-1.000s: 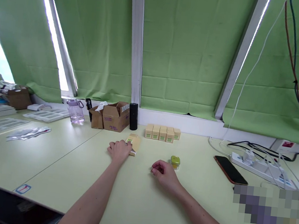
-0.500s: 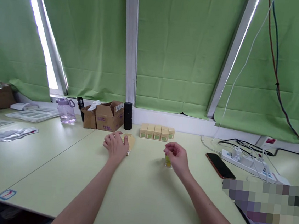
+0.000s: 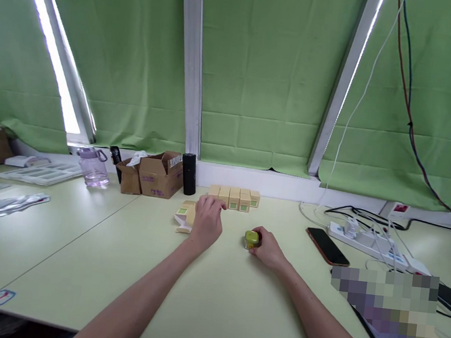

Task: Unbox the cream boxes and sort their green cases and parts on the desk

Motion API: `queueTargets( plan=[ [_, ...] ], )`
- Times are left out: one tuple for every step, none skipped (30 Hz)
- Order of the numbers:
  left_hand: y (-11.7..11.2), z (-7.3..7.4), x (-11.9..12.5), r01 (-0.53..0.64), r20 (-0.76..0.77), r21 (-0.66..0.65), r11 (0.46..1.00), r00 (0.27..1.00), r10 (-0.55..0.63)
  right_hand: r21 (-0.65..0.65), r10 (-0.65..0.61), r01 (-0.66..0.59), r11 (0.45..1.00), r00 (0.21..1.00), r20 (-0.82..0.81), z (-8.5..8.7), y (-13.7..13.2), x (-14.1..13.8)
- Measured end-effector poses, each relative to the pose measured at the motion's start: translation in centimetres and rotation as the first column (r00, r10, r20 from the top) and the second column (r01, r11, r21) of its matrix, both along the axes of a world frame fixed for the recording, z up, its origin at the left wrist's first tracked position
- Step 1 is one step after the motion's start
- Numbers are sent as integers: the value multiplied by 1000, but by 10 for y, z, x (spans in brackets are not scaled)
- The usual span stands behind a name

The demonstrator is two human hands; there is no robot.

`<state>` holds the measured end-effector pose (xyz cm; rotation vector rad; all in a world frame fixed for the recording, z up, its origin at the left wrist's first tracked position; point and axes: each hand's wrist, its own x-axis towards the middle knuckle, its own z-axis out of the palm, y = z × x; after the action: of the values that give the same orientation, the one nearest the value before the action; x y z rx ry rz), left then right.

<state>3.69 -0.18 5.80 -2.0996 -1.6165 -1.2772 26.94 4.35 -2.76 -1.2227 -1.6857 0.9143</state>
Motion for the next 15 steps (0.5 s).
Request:
queueTargets(
  plan=[
    [-1,-3,3,28,-2,4,1000,1000,-28,8,-6,6,1000,1000,-14,-1,-1,-1],
    [-1,-7,6,58,3,11,998,998,-58,16,-11,11,1000,999,-30,-1,-2,-2],
    [-1,-13,8,88,16,17,996,996,-88,24,-13,14,1000,999,-47,-1,-3,-3],
    [-1,-20,9,115,32,23,993,993,-116,32,-13,15,999,998,-63,0,-4,-5],
    [-2,-28,9,139,54,23,990,989,-140,42,-10,14,999,997,-75,1,-5,-6],
    [-2,-35,9,157,73,11,988,985,-158,50,-1,5,999,995,-96,3,-7,-9],
    [-2,-41,9,169,91,-12,985,982,-168,54,20,-13,998,990,-139,6,-9,-11],
    [-3,-46,8,186,107,-33,982,978,-181,53,51,-41,998,978,-202,10,-12,-14],
    [-3,-50,7,196,125,-48,979,974,-189,41,93,-84,996,949,-301,14,-15,-18],
    [-4,-53,6,201,140,-57,978,971,-191,28,138,-139,990,899,-415,18,-19,-21],
    [-4,-54,6,202,156,-63,977,969,-191,14,176,-197,980,837,-518,22,-23,-23],
    [-5,-54,5,201,171,-66,977,967,-187,1,208,-259,966,774,-597,26,-28,-26],
    [-5,-54,5,199,184,-67,978,965,-184,-7,237,-319,948,721,-651,28,-32,-27],
    [-5,-54,5,200,197,-67,978,963,-183,-18,258,-369,929,681,-685,29,-35,-28],
    [-6,-54,6,203,209,-66,977,960,-185,-31,268,-406,913,656,-706,29,-37,-29]
  ],
)
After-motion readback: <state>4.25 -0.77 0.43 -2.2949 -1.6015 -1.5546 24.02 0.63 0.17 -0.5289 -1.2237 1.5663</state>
